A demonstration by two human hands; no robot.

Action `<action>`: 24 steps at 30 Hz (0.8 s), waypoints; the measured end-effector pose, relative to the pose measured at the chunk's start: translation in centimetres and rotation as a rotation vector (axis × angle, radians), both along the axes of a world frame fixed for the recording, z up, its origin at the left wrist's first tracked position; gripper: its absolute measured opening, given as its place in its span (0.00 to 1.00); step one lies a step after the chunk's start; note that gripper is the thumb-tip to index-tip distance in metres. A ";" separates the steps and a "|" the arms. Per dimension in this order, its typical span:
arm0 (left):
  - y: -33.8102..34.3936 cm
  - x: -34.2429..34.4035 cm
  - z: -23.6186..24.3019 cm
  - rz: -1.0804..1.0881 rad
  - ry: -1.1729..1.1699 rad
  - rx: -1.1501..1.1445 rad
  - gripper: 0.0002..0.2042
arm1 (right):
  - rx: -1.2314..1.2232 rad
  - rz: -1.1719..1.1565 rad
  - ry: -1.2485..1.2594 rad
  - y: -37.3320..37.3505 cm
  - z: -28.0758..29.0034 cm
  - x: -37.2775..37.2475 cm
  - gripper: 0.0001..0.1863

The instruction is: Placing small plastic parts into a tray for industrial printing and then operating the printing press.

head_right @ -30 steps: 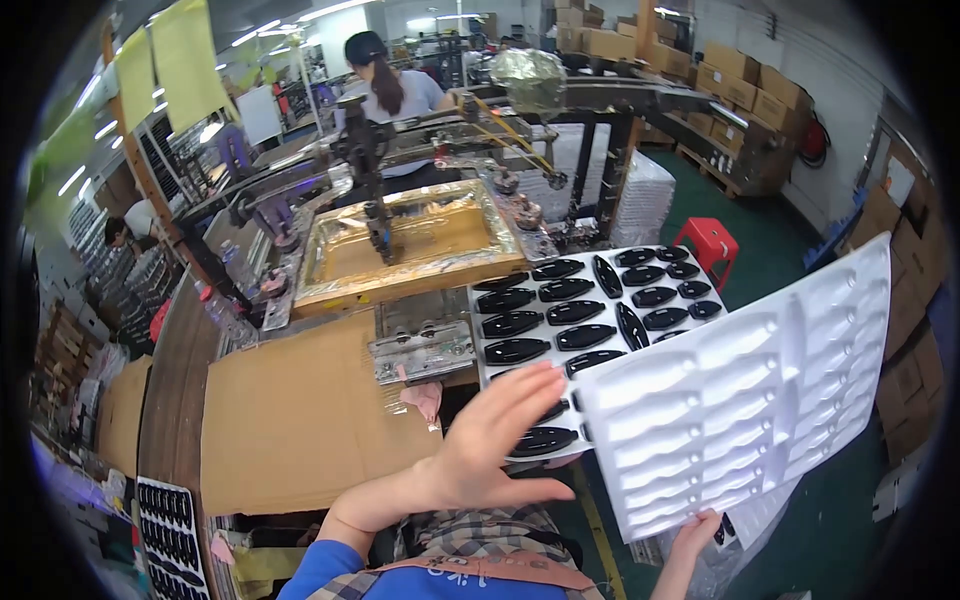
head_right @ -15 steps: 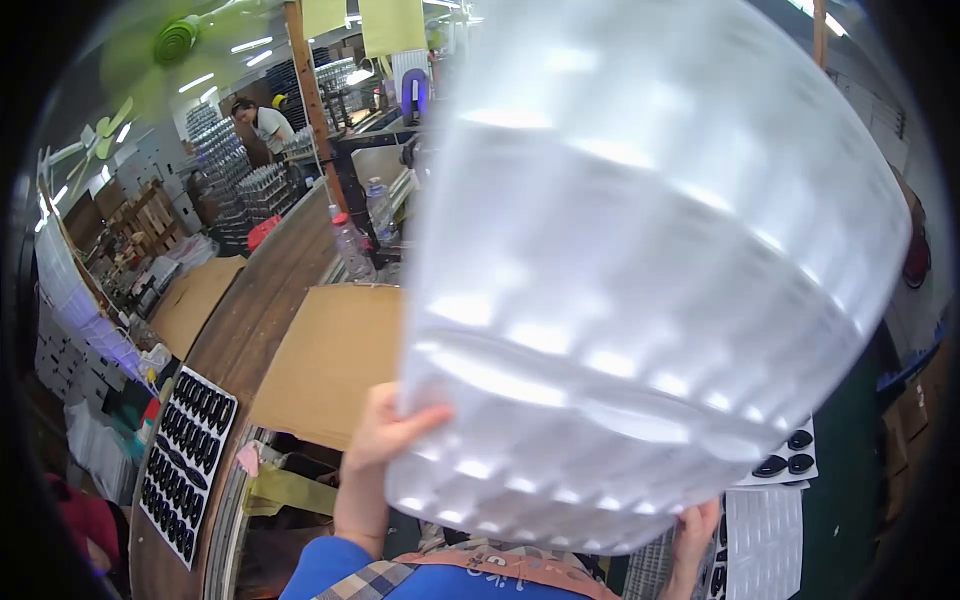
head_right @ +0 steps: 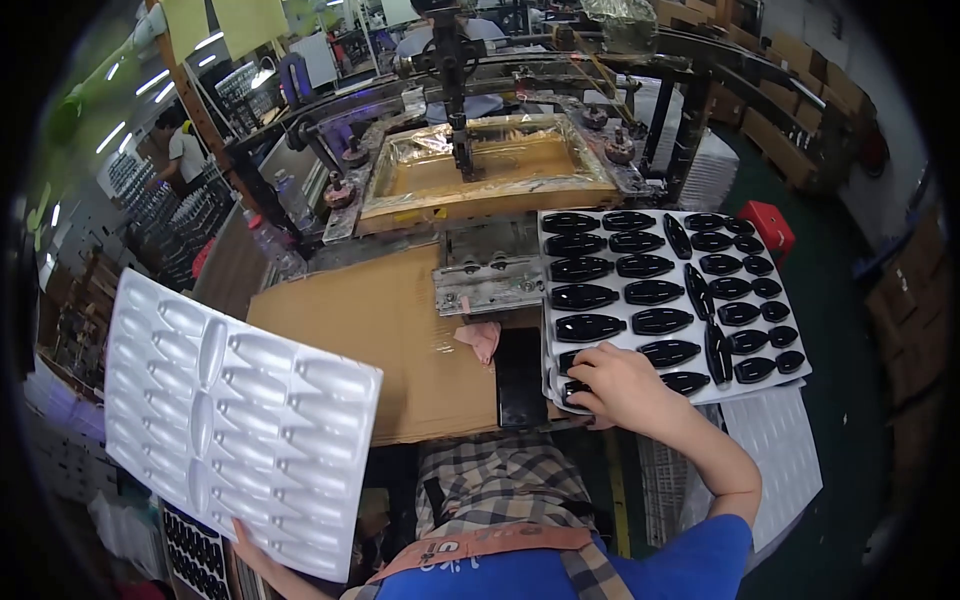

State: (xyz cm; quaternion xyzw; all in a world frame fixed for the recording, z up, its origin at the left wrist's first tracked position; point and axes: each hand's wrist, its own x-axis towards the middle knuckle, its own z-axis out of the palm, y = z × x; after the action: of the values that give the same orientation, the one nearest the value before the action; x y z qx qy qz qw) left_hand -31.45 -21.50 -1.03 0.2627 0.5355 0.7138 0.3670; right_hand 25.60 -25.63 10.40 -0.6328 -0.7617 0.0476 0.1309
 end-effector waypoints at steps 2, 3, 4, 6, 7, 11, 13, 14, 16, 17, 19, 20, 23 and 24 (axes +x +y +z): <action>1.8 0.6 -0.9 0.035 -0.057 -0.054 0.24 | -0.038 -0.004 -0.044 -0.3 -0.2 0.3 0.15; 2.8 1.2 -1.6 0.049 -0.044 -0.063 0.24 | -0.078 -0.016 -0.063 -0.5 -0.2 0.4 0.15; 4.1 2.1 -2.3 0.078 -0.084 -0.087 0.24 | -0.140 -0.033 -0.095 -0.5 -0.1 0.5 0.16; 6.2 4.8 -3.3 0.048 -0.176 -0.028 0.24 | -0.214 -0.040 -0.072 -0.5 0.3 0.8 0.17; 6.7 6.9 -3.9 0.017 -0.187 0.030 0.22 | -0.263 -0.044 -0.044 -0.5 0.6 0.9 0.18; 9.1 14.4 -4.6 -0.020 -0.234 0.012 0.18 | -0.199 -0.086 0.147 0.4 2.6 1.7 0.19; 9.7 17.9 -5.0 0.001 -0.262 0.035 0.17 | -0.229 -0.216 0.362 1.1 4.0 2.8 0.20; 10.3 19.2 -5.1 0.008 -0.278 0.006 0.17 | -0.115 -0.279 0.297 1.9 4.3 3.1 0.22; 10.8 21.8 -5.4 -0.004 -0.275 0.019 0.17 | -0.044 -0.327 0.412 3.6 4.8 4.1 0.22; 11.0 22.8 -5.5 -0.008 -0.296 0.026 0.17 | 0.044 -0.320 0.478 5.0 4.6 4.4 0.23; 11.2 24.4 -5.8 -0.044 -0.292 0.030 0.18 | 0.178 -0.134 0.577 7.8 4.3 5.0 0.29; 11.2 24.7 -5.9 -0.075 -0.291 0.027 0.18 | 0.216 -0.109 0.449 9.1 4.1 5.3 0.28; 10.9 24.7 -6.2 -0.150 -0.298 0.023 0.20 | 0.187 -0.025 0.456 13.8 2.8 5.1 0.24; 10.7 24.1 -6.1 -0.197 -0.268 -0.060 0.19 | 0.189 -0.008 0.361 15.3 2.3 4.7 0.25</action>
State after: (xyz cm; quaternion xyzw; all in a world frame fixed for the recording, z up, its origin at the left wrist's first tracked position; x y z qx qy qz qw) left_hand -7.32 -10.76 -7.08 0.2051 0.4746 0.6866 0.5111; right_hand 30.31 -10.33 12.71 -0.6018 -0.7245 0.0880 0.3244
